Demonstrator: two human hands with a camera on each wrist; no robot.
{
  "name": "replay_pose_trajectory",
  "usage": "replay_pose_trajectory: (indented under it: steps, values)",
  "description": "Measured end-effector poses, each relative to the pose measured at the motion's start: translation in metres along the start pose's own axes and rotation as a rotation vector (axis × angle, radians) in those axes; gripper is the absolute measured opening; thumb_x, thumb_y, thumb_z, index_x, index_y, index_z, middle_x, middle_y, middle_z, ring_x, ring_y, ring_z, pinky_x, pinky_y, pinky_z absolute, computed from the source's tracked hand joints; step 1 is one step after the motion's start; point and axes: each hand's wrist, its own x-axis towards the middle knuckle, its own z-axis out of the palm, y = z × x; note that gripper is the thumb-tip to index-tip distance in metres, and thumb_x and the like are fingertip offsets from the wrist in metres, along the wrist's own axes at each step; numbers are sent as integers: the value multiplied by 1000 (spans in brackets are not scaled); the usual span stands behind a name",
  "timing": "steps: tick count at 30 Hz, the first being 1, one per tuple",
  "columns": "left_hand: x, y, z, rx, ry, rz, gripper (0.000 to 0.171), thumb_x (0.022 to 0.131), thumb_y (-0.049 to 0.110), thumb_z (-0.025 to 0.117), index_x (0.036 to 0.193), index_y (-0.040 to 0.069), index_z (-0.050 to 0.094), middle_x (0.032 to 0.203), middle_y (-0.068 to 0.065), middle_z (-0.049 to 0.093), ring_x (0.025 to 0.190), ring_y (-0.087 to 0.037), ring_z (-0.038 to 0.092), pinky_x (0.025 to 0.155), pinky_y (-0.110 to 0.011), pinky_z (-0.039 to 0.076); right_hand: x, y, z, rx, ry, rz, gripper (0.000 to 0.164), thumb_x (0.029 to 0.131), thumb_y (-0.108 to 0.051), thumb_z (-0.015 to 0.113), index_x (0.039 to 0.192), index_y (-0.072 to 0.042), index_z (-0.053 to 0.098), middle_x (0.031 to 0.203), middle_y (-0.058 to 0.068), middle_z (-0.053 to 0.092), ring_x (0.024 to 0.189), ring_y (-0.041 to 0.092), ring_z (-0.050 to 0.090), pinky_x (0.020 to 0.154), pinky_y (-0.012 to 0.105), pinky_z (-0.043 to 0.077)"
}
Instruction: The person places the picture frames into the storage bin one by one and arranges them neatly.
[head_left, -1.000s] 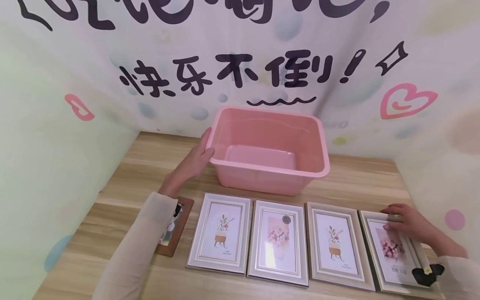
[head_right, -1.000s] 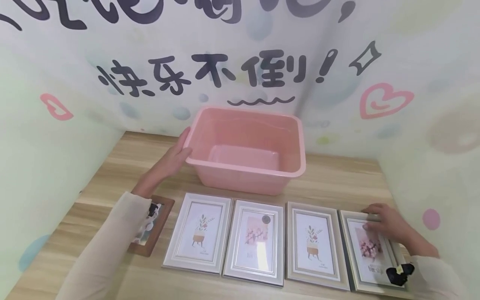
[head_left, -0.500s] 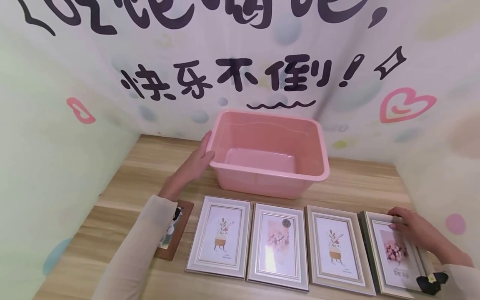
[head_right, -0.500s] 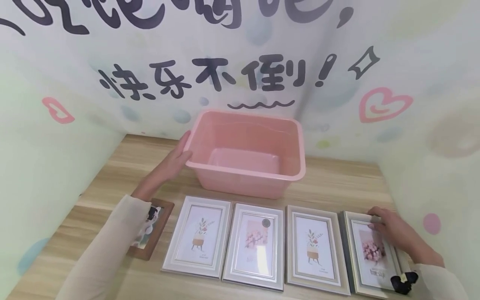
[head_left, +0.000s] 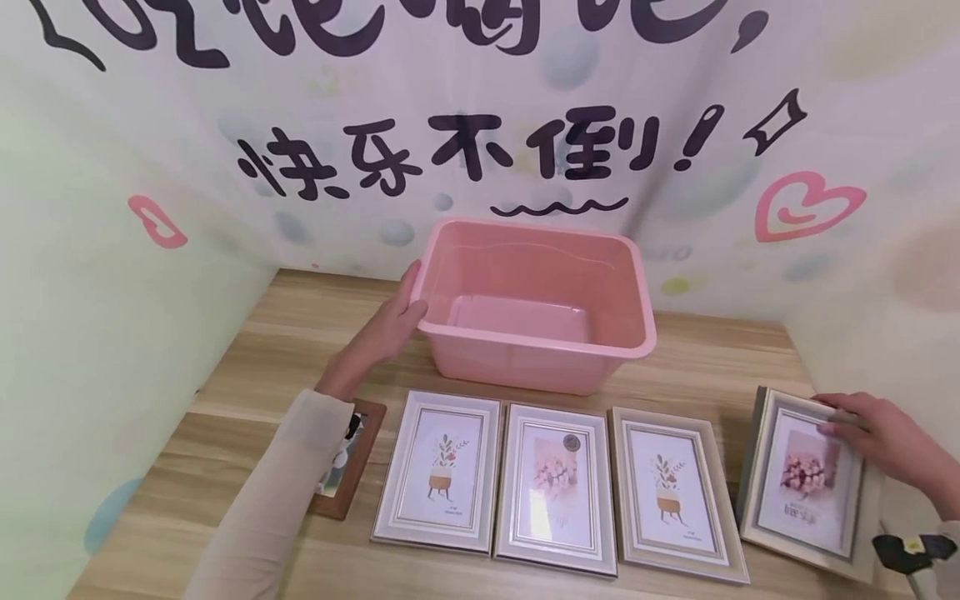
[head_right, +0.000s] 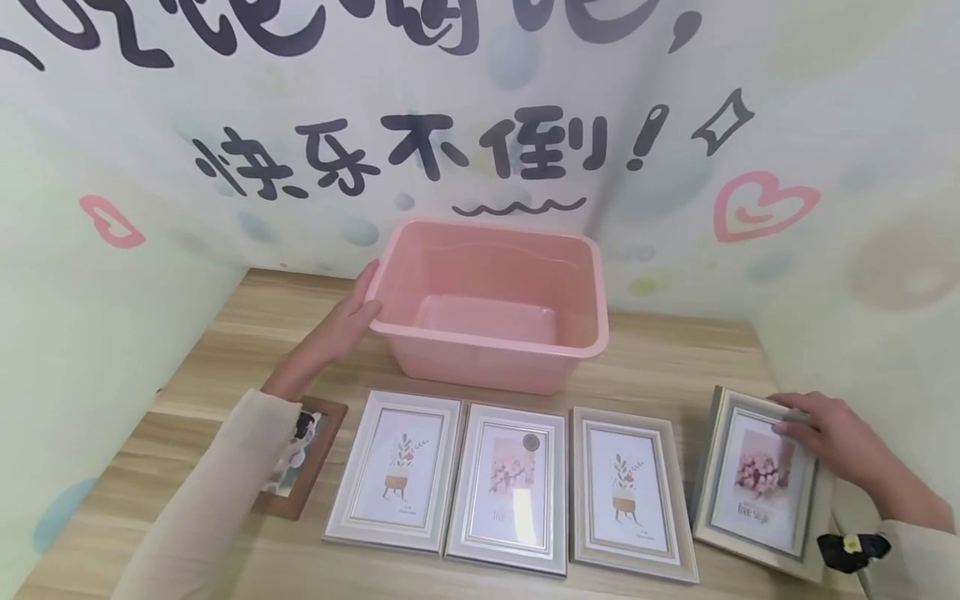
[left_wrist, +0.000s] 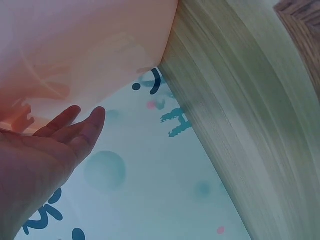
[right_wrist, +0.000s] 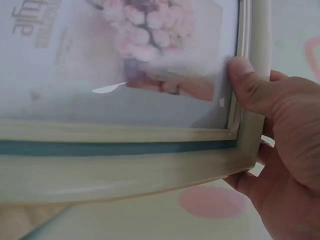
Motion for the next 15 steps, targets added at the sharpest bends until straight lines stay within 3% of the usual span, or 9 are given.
replay_pose_trajectory:
  steps: [2, 5, 9, 11, 13, 15]
  values:
    - [0, 0, 0, 2, 2, 0, 71, 99, 21, 33, 161, 17, -2, 164, -14, 18, 145, -27, 29, 120, -49, 21, 0, 0, -6, 13, 10, -6, 39, 81, -8, 78, 115, 7, 64, 99, 21, 69, 81, -11, 41, 61, 21, 43]
    - [0, 0, 0, 1, 5, -3, 71, 99, 21, 33, 161, 17, -1, 163, -15, 20, 143, -27, 32, 120, -49, 23, -1, -2, -16, 11, 12, 4, 39, 82, -7, 77, 115, 8, 63, 98, 24, 68, 78, -12, 41, 58, 20, 42]
    - [0, 0, 1, -10, 2, 8, 71, 99, 22, 34, 161, 18, -1, 163, -15, 21, 139, -27, 35, 119, -49, 23, -3, -7, -28, 16, 46, 21, 38, 82, -5, 76, 114, 8, 60, 95, 27, 64, 73, 4, 54, 57, 27, 46]
    - [1, 0, 1, -18, 0, 15, 72, 99, 22, 34, 161, 18, -1, 163, -15, 21, 137, -27, 36, 119, -49, 24, -4, -9, -34, 37, 117, 3, 36, 80, -4, 78, 110, 6, 61, 91, 15, 65, 72, 2, 53, 58, 23, 44]
    - [1, 0, 1, -21, -1, 19, 72, 99, 22, 34, 161, 17, -1, 163, -15, 20, 140, -26, 34, 120, -49, 22, -3, -11, -39, 60, 204, -41, 33, 77, -4, 79, 105, 4, 62, 90, -9, 62, 73, -6, 49, 60, 17, 42]
    - [1, -1, 1, -20, -2, 18, 72, 99, 22, 34, 161, 17, -2, 163, -15, 20, 141, -27, 34, 120, -49, 22, -3, -12, -43, 76, 279, -78, 25, 78, -8, 79, 99, -14, 66, 92, -32, 50, 74, -17, 40, 58, 7, 34]
